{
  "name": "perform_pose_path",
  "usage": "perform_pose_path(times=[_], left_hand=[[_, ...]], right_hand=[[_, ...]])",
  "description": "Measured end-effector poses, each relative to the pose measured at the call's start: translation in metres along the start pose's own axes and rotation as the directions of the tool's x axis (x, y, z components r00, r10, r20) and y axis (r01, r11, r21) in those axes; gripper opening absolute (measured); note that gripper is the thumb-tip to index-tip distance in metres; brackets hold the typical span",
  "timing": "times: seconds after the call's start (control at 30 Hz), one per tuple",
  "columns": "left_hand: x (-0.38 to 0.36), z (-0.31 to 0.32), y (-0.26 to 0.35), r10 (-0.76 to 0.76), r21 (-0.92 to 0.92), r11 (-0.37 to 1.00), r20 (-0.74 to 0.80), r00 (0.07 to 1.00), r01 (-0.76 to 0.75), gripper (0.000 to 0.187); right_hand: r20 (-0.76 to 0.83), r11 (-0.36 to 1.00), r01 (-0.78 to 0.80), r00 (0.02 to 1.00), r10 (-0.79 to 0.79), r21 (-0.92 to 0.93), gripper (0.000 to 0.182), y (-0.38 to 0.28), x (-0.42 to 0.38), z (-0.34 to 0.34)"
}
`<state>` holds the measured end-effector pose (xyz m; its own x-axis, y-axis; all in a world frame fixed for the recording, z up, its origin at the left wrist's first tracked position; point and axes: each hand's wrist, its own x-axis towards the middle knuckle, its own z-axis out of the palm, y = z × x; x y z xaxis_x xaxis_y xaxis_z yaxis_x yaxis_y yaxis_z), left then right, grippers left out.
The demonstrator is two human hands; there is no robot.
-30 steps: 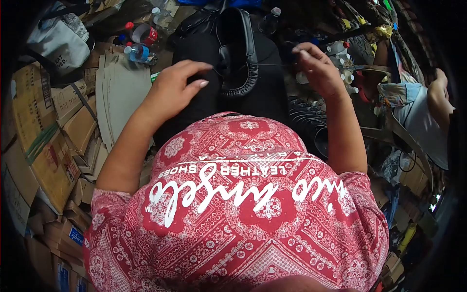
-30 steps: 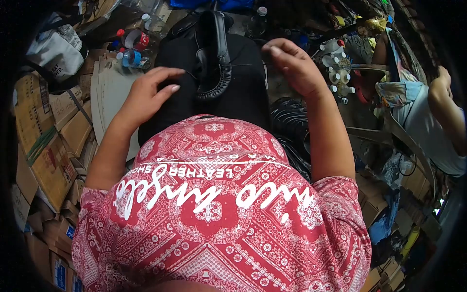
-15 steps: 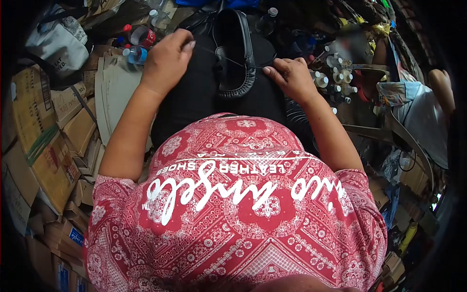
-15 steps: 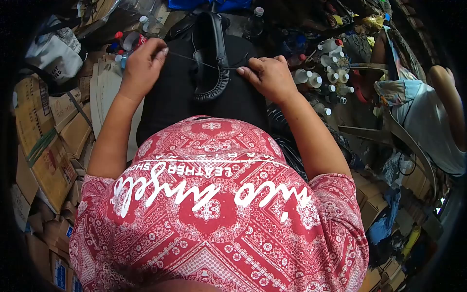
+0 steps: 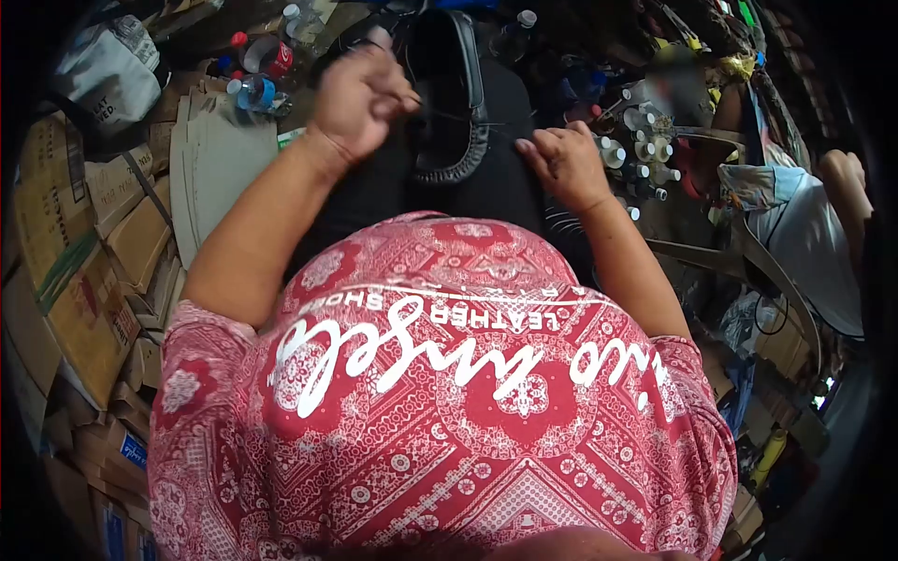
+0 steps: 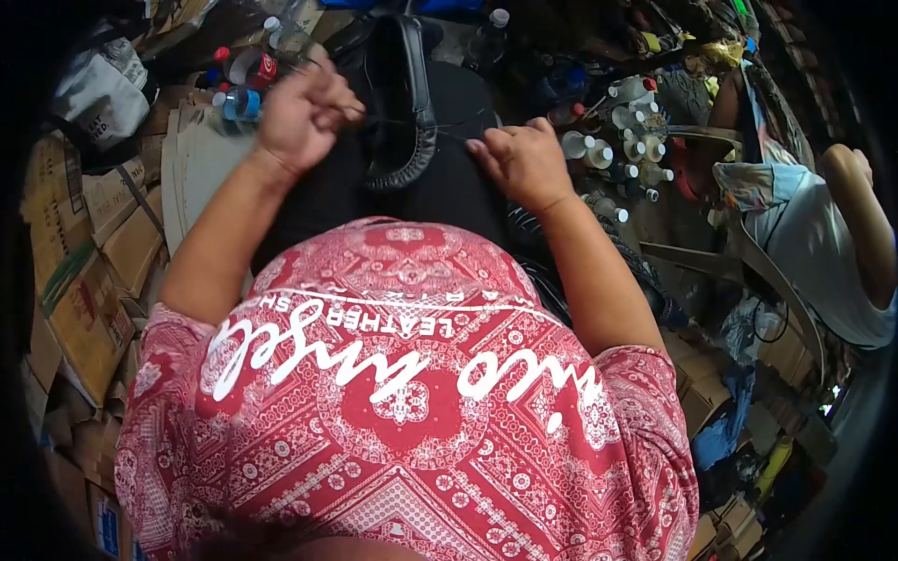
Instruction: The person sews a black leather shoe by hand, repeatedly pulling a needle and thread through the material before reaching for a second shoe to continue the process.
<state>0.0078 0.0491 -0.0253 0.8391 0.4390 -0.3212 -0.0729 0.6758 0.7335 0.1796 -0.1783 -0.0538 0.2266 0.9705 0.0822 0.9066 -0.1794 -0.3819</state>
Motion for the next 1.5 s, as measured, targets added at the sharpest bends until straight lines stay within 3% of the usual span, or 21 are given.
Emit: perform_pose_path(times=[0.03,0.07,0.13,0.2,0.23,0.27,0.33,0.37,0.4,0.47,0.53,0.57,0.6,0.67,0.7,0.77,0.93,1.0,1.07,1.13,1.5], left_hand=[[0.002,-0.017,0.007,-0.002,-0.125,0.992,0.265,0.964,0.037,0.040],[0.001,-0.024,0.002,-0.001,-0.099,0.995,0.176,0.984,0.019,0.035],[0.007,-0.033,0.006,-0.019,-0.184,0.981,0.244,0.970,0.065,0.036],[-0.003,-0.026,0.020,-0.019,-0.021,1.000,0.121,0.993,0.022,0.035],[-0.007,-0.020,0.027,0.007,0.150,0.989,-0.002,1.000,-0.006,0.034],[0.003,-0.056,0.038,-0.082,0.353,0.935,0.280,0.957,-0.023,0.030],[-0.007,-0.076,0.060,-0.197,0.624,0.773,0.071,0.978,0.111,0.031],[-0.013,-0.082,0.068,-0.196,0.626,0.772,0.072,0.978,0.109,0.031],[-0.023,-0.085,0.075,-0.186,0.721,0.691,0.112,0.976,0.049,0.031],[-0.037,-0.094,0.086,-0.178,0.800,0.599,0.160,0.971,-0.022,0.035],[-0.048,-0.107,0.095,-0.271,0.846,0.530,0.107,0.957,0.056,0.042],[-0.053,-0.119,0.101,-0.245,0.689,0.718,0.109,0.963,0.105,0.042],[-0.055,-0.124,0.104,-0.243,0.689,0.718,0.111,0.964,0.102,0.042],[-0.060,-0.135,0.105,0.083,0.434,0.900,-0.094,0.992,-0.034,0.042],[-0.055,-0.147,0.103,0.142,0.514,0.858,-0.210,0.967,-0.014,0.040],[-0.039,-0.142,0.094,0.232,0.668,0.743,-0.197,0.953,-0.043,0.039],[-0.001,-0.026,0.032,0.284,0.887,0.367,0.181,0.942,-0.281,0.053],[0.017,-0.001,0.001,0.252,0.908,0.281,0.242,0.937,-0.311,0.065],[0.026,0.014,-0.021,0.212,0.929,0.224,0.248,0.945,-0.294,0.067],[0.027,0.020,-0.034,0.208,0.951,0.138,0.247,0.946,-0.278,0.071],[0.024,0.019,-0.043,0.159,0.929,0.218,0.269,0.950,-0.300,0.077]], right_hand=[[0.002,1.000,0.004,1.000,-0.004,-0.025,0.033,0.005,-0.005,0.002],[0.002,0.999,0.011,1.000,-0.011,-0.053,0.032,0.007,-0.008,0.005],[-0.082,0.999,0.034,0.996,-0.036,-0.028,0.034,0.006,-0.006,0.006],[0.034,0.975,-0.154,0.988,0.151,0.160,0.031,0.004,-0.010,0.006],[0.247,0.592,-0.448,0.886,0.392,0.670,0.028,-0.006,-0.014,0.004],[0.245,0.590,-0.449,0.885,0.395,0.671,0.028,-0.004,-0.014,0.002],[0.319,0.168,-0.415,0.854,0.411,0.894,0.041,0.007,-0.016,-0.003],[0.304,0.262,-0.427,0.863,0.403,0.866,0.049,0.020,-0.019,-0.001],[0.454,-0.346,-0.312,0.743,0.491,0.885,0.050,0.012,-0.018,-0.010],[0.466,-0.375,-0.327,0.799,0.381,0.867,0.051,0.029,-0.027,-0.011],[0.479,-0.363,-0.348,0.787,0.389,0.865,0.049,0.034,-0.028,-0.014],[0.494,-0.351,-0.370,0.776,0.391,0.860,0.047,0.034,-0.028,-0.015],[0.492,-0.349,-0.369,0.778,0.392,0.861,0.047,0.030,-0.025,-0.019],[0.441,-0.136,-0.474,0.627,0.642,0.870,0.044,0.016,-0.015,-0.029],[0.439,-0.132,-0.473,0.629,0.641,0.871,0.044,0.020,-0.014,-0.030],[0.195,0.359,-0.502,0.754,0.627,0.787,0.041,0.034,-0.011,-0.033],[0.143,0.581,-0.405,0.885,0.443,0.706,0.042,-0.001,0.031,-0.051],[0.124,0.848,-0.269,0.963,0.239,0.457,0.043,-0.010,0.048,-0.045],[0.343,0.962,-0.183,0.933,0.104,0.205,0.044,-0.027,0.065,-0.055],[0.356,0.965,-0.140,0.933,0.054,0.221,0.039,-0.033,0.067,-0.051],[0.363,0.943,-0.063,0.930,-0.063,0.326,0.021,-0.029,0.051,-0.034]])
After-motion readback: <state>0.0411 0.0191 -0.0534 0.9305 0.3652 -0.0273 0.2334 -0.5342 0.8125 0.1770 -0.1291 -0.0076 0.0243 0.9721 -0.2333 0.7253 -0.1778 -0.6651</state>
